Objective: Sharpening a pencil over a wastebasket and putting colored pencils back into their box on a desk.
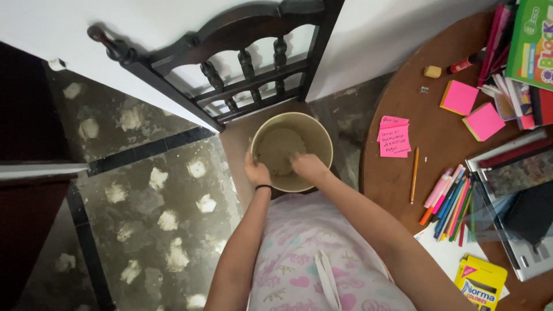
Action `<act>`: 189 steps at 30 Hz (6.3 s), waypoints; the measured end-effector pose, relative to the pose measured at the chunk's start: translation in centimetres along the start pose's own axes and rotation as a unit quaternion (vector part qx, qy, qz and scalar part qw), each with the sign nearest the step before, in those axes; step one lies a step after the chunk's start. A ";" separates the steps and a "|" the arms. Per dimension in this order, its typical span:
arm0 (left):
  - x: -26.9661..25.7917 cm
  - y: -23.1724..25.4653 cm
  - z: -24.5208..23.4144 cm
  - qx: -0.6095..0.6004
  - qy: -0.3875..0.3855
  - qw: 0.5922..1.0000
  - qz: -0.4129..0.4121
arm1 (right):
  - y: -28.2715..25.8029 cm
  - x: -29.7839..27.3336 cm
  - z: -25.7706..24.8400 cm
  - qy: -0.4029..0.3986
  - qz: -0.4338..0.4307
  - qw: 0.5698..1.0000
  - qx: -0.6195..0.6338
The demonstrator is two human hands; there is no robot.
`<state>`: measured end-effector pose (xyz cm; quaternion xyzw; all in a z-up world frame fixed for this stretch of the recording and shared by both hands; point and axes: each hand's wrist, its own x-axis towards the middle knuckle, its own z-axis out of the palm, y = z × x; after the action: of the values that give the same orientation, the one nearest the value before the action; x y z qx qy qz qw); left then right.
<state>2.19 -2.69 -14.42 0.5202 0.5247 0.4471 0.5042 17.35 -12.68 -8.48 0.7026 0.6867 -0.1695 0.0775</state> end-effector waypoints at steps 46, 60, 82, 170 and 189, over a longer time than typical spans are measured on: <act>-1.9 28.1 -3.7 -0.007 -0.226 0.972 -0.057 | 5.3 7.7 6.6 -0.013 0.122 0.987 0.100; -0.1 13.2 -2.2 -0.029 -0.178 0.982 -0.055 | 5.5 7.0 -1.9 -0.074 0.114 0.950 0.281; 0.9 -2.0 -5.6 -0.040 -0.032 0.995 -0.084 | -0.4 -3.3 -15.1 0.059 0.000 0.964 0.258; 2.0 20.4 1.7 -0.505 -0.239 0.749 -0.356 | -2.2 -10.9 -16.6 0.285 -0.027 0.958 0.033; 2.0 20.9 1.7 -0.467 -0.163 0.788 -0.367 | -2.5 -9.4 -19.5 0.367 -0.015 0.907 0.209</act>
<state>5.93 0.46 6.02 0.0546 0.3129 0.3272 0.8900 17.43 -14.76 13.25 0.7051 0.6259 -0.0404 -0.3307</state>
